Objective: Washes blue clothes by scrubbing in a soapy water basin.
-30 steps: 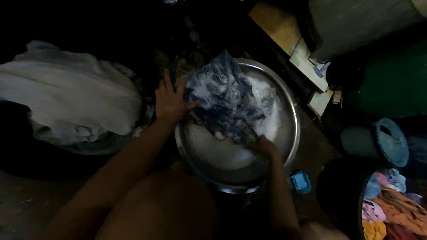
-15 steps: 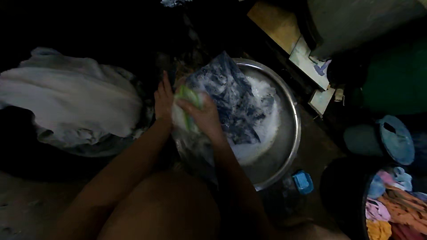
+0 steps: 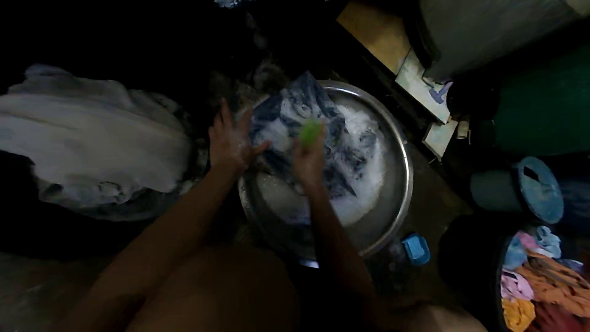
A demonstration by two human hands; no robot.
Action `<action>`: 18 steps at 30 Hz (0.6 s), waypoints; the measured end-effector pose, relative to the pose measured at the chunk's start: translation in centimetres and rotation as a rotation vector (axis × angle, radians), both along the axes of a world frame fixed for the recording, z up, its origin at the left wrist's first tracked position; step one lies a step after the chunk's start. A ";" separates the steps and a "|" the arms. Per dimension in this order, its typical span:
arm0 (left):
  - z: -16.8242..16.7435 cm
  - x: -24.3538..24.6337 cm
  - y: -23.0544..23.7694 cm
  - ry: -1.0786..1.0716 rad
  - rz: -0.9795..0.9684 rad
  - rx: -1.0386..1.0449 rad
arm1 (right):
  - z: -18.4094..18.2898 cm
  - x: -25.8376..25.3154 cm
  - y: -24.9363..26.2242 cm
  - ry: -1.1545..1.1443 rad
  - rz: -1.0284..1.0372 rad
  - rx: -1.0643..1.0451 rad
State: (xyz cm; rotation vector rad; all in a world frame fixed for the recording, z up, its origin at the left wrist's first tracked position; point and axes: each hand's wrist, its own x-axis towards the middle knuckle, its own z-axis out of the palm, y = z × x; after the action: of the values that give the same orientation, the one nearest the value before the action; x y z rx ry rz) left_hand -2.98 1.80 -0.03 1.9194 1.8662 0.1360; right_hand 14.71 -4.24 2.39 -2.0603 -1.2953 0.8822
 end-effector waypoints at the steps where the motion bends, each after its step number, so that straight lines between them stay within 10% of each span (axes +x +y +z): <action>1: 0.3 -0.1 0.0 -0.016 -0.014 -0.004 | 0.0 -2.6 0.0 -0.015 0.135 0.017; 10: 1.2 0.3 0.5 -0.022 -0.016 -0.007 | -3.5 18.5 -8.9 -0.279 -0.117 -0.633; 14: 1.6 -2.7 0.5 -0.271 -0.160 -0.046 | 1.2 14.4 -10.0 -0.315 -0.009 -0.527; 18: 2.5 -5.6 1.6 -0.159 -0.518 0.103 | -2.8 6.4 -10.8 -0.395 0.207 -0.383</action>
State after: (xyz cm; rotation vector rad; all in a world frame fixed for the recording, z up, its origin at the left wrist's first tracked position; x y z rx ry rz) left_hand -8.59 3.35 2.43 2.3186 1.2345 0.2131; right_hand 21.15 -15.03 -0.45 -2.5264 -1.6769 0.8970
